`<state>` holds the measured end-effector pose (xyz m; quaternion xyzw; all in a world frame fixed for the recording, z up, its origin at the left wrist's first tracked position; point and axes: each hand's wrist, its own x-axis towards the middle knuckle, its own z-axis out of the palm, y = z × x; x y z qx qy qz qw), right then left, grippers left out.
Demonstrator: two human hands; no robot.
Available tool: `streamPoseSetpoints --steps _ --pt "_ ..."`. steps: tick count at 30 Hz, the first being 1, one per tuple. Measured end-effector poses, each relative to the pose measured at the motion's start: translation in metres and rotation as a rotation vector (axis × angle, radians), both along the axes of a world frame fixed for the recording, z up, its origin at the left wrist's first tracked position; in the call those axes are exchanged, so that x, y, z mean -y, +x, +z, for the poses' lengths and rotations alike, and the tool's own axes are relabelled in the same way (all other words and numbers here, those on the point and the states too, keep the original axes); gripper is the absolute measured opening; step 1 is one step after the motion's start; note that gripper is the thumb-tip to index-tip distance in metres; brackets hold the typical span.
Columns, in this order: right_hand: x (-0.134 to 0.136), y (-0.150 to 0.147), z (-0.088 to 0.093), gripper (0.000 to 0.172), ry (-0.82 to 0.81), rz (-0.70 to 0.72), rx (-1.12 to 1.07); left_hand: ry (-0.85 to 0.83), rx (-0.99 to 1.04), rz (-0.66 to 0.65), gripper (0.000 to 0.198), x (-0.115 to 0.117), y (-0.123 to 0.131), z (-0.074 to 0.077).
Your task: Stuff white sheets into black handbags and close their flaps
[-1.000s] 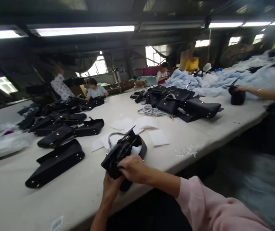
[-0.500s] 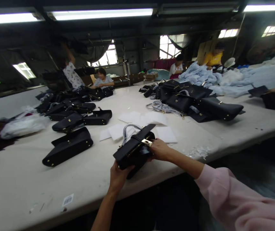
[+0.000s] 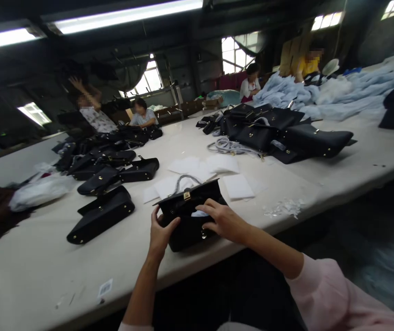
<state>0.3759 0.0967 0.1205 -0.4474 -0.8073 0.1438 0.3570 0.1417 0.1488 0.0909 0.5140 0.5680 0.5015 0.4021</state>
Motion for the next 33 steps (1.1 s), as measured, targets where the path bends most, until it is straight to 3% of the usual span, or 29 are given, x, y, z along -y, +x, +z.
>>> streamPoseSetpoints --steps 4,8,9,11,14,16,19,27,30,33 --pt "-0.009 0.007 -0.002 0.034 -0.053 0.048 0.135 0.320 -0.219 0.114 0.087 0.011 0.008 0.005" --pt "-0.014 0.008 0.003 0.032 -0.131 0.022 0.247 0.788 -0.535 0.322 0.056 0.038 0.025 0.007" --pt "-0.015 0.010 0.006 0.033 -0.157 0.036 0.247 0.860 -0.571 0.342 0.049 0.043 0.030 0.006" --pt "-0.019 0.015 0.012 0.033 -0.208 0.116 0.217 0.918 -0.622 0.246 0.038 0.051 0.037 0.002" --pt "-0.030 0.025 0.018 0.040 -0.417 0.225 0.105 0.840 -0.723 -0.075 0.025 0.051 0.043 -0.001" --pt "-0.039 0.030 0.019 0.039 -0.589 0.225 0.019 0.768 -0.808 -0.201 0.025 0.046 0.043 0.000" --pt "-0.050 0.029 0.022 0.029 -0.669 0.228 0.043 0.693 -0.927 -0.265 0.028 0.043 0.042 0.007" --pt "-0.059 -0.002 0.043 0.022 -0.699 0.204 0.470 0.561 -1.114 -0.281 0.039 0.053 0.048 0.020" --pt "-0.059 0.001 0.047 0.024 -0.744 0.207 0.472 0.494 -1.177 -0.254 0.038 0.053 0.046 0.023" --pt "-0.059 0.014 0.051 0.028 -0.906 0.266 0.423 0.396 -1.122 -0.352 0.027 0.051 0.035 0.034"
